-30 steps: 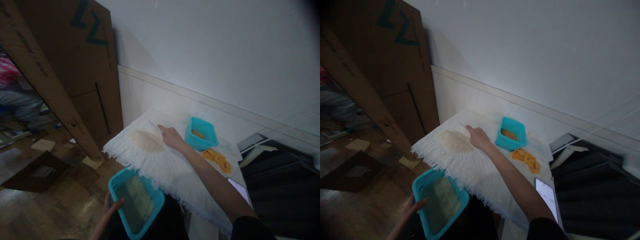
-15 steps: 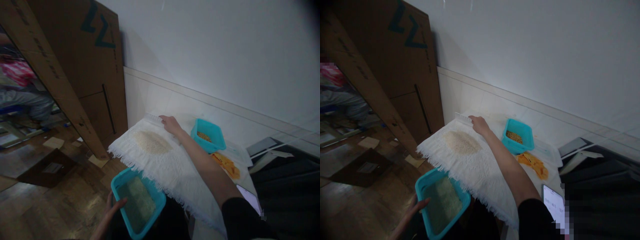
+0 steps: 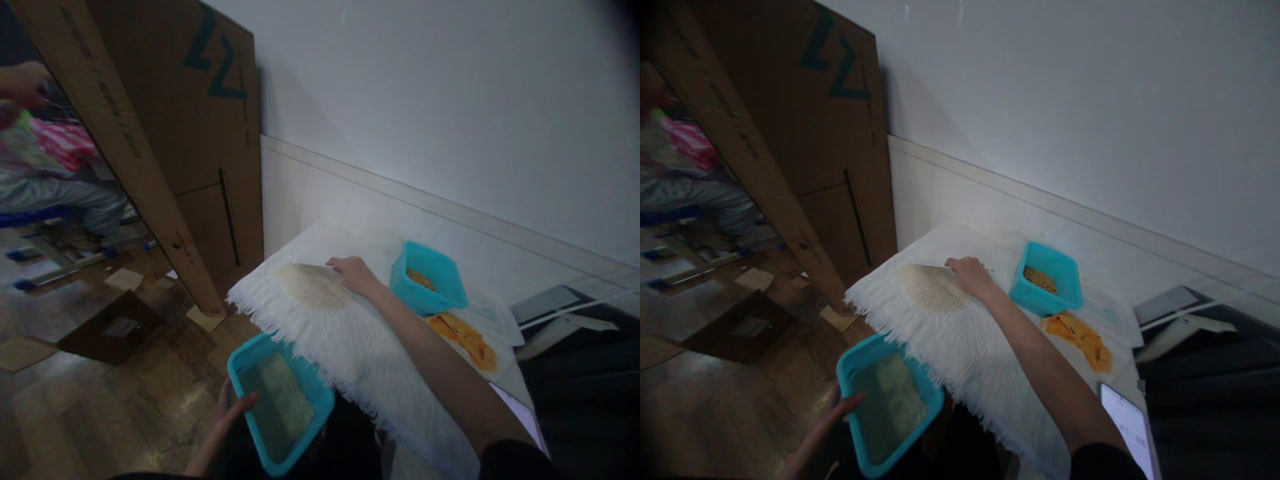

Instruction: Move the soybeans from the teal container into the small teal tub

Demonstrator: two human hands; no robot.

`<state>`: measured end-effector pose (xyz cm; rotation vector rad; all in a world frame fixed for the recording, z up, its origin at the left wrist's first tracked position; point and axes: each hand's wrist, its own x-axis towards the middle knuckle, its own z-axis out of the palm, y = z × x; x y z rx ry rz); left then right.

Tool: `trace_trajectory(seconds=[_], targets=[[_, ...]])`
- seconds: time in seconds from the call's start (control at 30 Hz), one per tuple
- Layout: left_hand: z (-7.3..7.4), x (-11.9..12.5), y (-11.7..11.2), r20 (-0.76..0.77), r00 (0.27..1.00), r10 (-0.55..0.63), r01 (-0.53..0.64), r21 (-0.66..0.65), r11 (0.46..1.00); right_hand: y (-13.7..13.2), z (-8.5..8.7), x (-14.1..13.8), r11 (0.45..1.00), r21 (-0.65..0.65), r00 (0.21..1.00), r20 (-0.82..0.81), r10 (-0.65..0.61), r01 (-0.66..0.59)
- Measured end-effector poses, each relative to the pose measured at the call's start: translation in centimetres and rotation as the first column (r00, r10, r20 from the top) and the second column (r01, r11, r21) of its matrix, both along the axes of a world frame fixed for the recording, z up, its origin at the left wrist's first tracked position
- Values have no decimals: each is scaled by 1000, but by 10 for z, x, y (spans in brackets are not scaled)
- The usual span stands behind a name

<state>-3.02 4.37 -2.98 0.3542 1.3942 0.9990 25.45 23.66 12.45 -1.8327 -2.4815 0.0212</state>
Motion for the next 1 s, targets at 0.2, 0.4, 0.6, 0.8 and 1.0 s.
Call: trace_trajectory(seconds=[0.2, 0.4, 0.6, 0.8, 1.0], targets=[[14, 2, -2, 42, 999, -4, 3, 3, 1000, -24, -3, 9, 997, -33, 997, -56, 62, -63], [24, 5, -6, 61, 998, -25, 27, -22, 999, -10, 5, 19, 988, 60, 976, -160, 148, -140], [32, 9, -7, 53, 998, -18, 19, -18, 1000, 30, -2, -2, 977, 111, 940, -272, 206, -182], [36, 6, -6, 34, 999, 12, -12, -5, 1000, 36, -12, -15, 968, 96, 934, -254, 250, -233], [35, 2, -6, 77, 997, -3, 2, 12, 1000, 27, -12, -6, 967, 71, 932, -258, 254, -244]])
